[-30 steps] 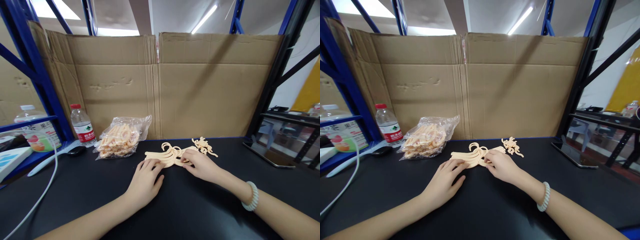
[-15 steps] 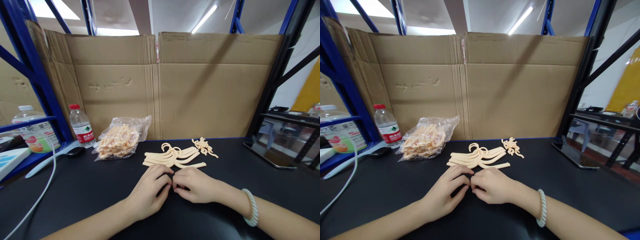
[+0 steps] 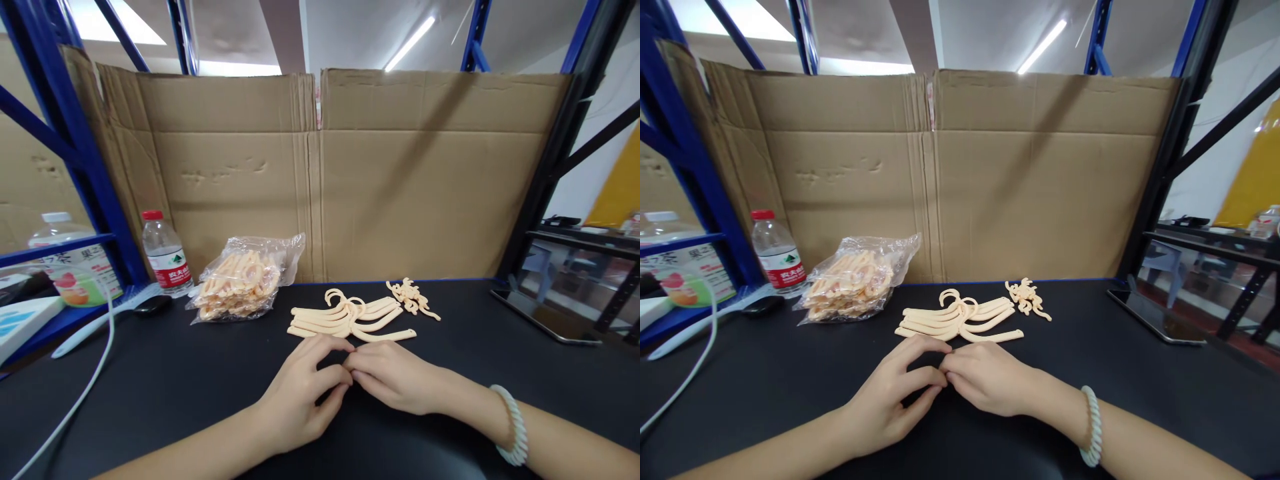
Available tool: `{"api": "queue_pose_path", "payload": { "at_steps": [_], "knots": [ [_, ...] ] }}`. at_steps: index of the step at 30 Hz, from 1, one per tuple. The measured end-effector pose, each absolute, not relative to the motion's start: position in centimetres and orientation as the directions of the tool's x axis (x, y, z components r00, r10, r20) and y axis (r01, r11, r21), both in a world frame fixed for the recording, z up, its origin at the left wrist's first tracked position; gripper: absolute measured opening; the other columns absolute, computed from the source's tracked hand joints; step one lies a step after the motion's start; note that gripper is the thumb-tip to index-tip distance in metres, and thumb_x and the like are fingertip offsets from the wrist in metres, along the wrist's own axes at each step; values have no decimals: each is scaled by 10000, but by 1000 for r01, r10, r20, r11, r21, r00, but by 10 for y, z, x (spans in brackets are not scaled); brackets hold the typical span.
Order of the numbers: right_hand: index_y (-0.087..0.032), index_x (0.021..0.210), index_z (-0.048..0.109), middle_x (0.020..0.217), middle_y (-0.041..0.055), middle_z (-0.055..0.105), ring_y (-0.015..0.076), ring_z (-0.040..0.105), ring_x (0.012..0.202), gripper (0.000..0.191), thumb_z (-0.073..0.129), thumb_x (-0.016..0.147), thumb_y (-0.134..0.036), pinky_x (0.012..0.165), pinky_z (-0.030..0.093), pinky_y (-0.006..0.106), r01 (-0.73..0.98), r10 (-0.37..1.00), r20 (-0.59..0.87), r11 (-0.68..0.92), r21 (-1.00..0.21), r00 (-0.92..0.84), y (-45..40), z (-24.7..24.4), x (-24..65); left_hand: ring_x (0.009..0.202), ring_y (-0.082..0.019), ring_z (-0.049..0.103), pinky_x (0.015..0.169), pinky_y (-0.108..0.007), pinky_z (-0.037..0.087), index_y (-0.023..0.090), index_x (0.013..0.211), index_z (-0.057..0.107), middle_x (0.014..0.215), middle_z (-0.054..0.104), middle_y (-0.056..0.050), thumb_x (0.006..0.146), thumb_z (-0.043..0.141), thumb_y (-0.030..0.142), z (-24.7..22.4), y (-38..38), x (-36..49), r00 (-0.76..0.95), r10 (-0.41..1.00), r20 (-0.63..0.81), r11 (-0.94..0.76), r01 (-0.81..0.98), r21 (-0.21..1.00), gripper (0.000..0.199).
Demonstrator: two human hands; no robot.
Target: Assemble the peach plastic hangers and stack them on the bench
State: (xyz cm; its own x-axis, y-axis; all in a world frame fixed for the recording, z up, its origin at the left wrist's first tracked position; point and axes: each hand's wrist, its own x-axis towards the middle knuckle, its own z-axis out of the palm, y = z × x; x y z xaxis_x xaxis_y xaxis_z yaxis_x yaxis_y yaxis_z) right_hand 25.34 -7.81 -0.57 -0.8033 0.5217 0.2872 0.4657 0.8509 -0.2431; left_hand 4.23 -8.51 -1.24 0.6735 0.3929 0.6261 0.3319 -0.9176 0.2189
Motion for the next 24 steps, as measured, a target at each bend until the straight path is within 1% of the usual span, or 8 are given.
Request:
{"api": "queue_pose_path", "payload": {
  "at_steps": [7, 12, 19, 24],
  "knots": [
    [-176, 893, 524, 849, 35, 592, 147, 534, 737, 203, 332, 954, -148, 680, 410, 251, 503, 551, 286, 834, -226, -784, -81, -9, 251, 1029, -188, 560, 876, -330, 475, 208, 897, 637, 1097, 580, -69, 846, 515, 83, -19, -81, 41, 613, 429, 664, -897, 375, 233, 182],
    [-170, 900, 518, 834, 43, 595, 158, 539, 725, 205, 322, 957, -148, 664, 405, 269, 544, 572, 268, 820, -176, -776, -83, -10, 249, 973, -181, 576, 850, -325, 491, 210, 893, 644, 1050, 603, -60, 853, 509, 99, -20, -82, 41, 621, 436, 651, -892, 391, 225, 179],
    [-166, 918, 506, 822, 50, 589, 173, 542, 709, 177, 333, 948, -145, 654, 400, 287, 586, 584, 239, 807, -68, -776, -86, -11, 248, 949, -179, 575, 838, -327, 488, 202, 887, 629, 1063, 607, -64, 862, 503, 110, -19, -81, 43, 632, 442, 637, -890, 400, 220, 158],
    [-147, 925, 517, 818, 61, 587, 179, 538, 702, 164, 354, 928, -129, 655, 410, 296, 586, 580, 231, 809, -47, -781, -88, -8, 247, 968, -180, 574, 852, -322, 478, 201, 891, 615, 1064, 604, -60, 859, 492, 111, -16, -84, 44, 651, 461, 603, -882, 412, 230, 156]
  ]
}}
